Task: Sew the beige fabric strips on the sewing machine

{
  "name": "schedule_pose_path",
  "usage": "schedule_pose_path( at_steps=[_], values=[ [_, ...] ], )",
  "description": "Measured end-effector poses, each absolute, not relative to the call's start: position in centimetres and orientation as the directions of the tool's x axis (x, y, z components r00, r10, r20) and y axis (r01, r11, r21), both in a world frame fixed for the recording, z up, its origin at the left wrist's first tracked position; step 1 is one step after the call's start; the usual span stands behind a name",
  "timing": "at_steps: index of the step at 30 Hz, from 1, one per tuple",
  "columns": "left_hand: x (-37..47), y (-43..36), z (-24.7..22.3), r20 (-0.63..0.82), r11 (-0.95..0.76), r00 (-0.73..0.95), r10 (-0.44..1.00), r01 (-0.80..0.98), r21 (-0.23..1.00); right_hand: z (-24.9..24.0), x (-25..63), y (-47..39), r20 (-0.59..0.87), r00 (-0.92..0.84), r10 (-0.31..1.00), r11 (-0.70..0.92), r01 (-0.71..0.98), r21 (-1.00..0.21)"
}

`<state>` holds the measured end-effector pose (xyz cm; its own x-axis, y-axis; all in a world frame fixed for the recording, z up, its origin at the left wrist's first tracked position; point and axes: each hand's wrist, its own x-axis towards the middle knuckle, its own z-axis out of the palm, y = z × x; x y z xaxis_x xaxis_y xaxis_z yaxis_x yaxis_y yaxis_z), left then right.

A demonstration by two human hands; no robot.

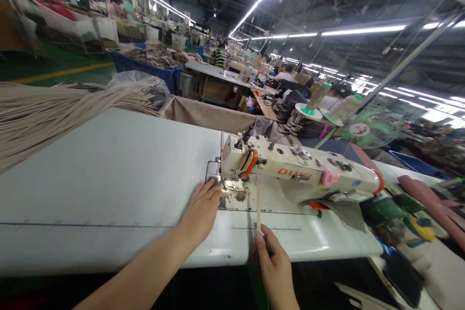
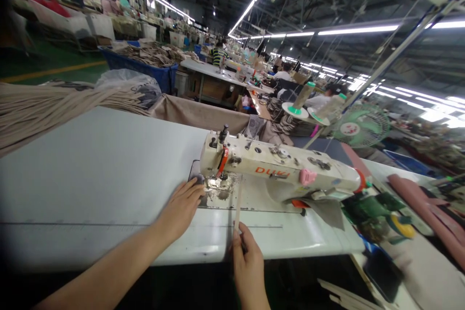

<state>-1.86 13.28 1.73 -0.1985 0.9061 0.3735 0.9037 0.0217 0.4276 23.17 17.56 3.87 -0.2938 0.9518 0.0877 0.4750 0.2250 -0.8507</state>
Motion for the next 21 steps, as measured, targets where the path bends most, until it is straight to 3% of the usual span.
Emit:
schedule_pose_path(
  at_steps=[7, 14, 21],
  values=[
    [-1.9, 13.3, 2.1, 0.314, 0.047, -0.224, 0.923, 0.873, 0.485, 4.0, 23.1, 17.3, 0.116, -0.315, 0.942, 0.264, 0.482, -0.835],
    [-4.0, 15.1, 1.1, 0.291, 0.034, -0.293, 0.911, 0.756, 0.654, 4.3, 22.2, 16.2, 0.088, -0.356, 0.930, 0.253, 0.447, -0.858],
    [-8.1, 20.0, 2.1, 0.216, 0.102, -0.297, 0.930, 0.774, 0.625, 5.2, 20.2, 14.6, 0.039, -0.505, 0.862, 0.277, 0.406, -0.871]
  ],
)
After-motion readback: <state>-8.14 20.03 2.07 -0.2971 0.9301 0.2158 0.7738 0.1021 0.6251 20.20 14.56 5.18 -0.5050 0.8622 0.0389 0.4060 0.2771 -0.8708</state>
